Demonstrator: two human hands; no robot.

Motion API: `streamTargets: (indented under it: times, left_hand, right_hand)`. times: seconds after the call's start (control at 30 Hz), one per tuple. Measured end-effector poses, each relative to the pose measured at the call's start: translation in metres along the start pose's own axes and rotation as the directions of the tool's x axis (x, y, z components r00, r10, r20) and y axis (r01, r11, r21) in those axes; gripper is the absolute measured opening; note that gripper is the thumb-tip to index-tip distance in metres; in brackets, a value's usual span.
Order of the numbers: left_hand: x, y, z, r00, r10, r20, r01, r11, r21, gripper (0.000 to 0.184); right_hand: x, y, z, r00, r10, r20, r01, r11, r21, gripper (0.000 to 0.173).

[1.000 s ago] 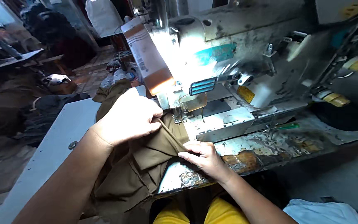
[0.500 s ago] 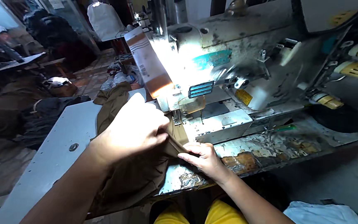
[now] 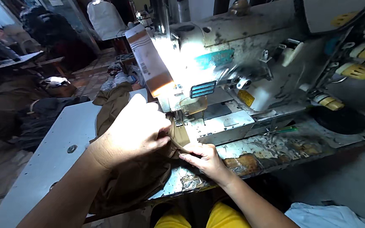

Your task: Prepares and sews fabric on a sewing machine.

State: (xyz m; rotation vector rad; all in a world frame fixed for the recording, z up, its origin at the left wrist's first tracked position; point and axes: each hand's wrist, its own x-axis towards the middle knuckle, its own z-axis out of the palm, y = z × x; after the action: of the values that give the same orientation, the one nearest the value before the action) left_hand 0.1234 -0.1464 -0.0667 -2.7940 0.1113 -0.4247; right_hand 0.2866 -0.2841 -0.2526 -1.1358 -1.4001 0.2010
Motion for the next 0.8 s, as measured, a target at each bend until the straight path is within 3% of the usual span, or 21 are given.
streamTargets:
  times: [0.43,0.53,0.63,0.7,0.8]
  left_hand:
    - [-0.008,0.007,-0.004,0.998,-0.022,-0.050,0.021,0.999,-0.024,0.036]
    - [-0.024,0.042,0.019,0.982,-0.079,-0.174,0.064,0.994,-0.088,0.033]
    - [-0.043,0.069,0.073,0.961,-0.199,-0.193,0.173,0.974,-0.145,0.014]
    - [-0.048,0.072,0.092,0.934,-0.263,-0.241,0.220,0.957,-0.189,0.020]
    - [-0.042,0.071,0.087,0.922,-0.302,-0.242,0.256,0.945,-0.204,0.022]
  right_hand:
    - [0.006,-0.007,0.000,0.999,-0.037,-0.032,0.037,0.999,0.003,0.015]
    - [-0.005,-0.025,0.001,0.997,-0.051,-0.059,0.052,0.999,0.008,0.010]
    - [-0.016,-0.034,0.006,0.991,-0.071,-0.110,0.072,0.997,0.008,0.010]
    - [-0.018,-0.036,0.007,0.989,-0.066,-0.130,0.065,0.998,-0.013,0.011]
    - [-0.016,-0.040,0.006,0.986,-0.065,-0.155,0.063,0.998,-0.021,0.010]
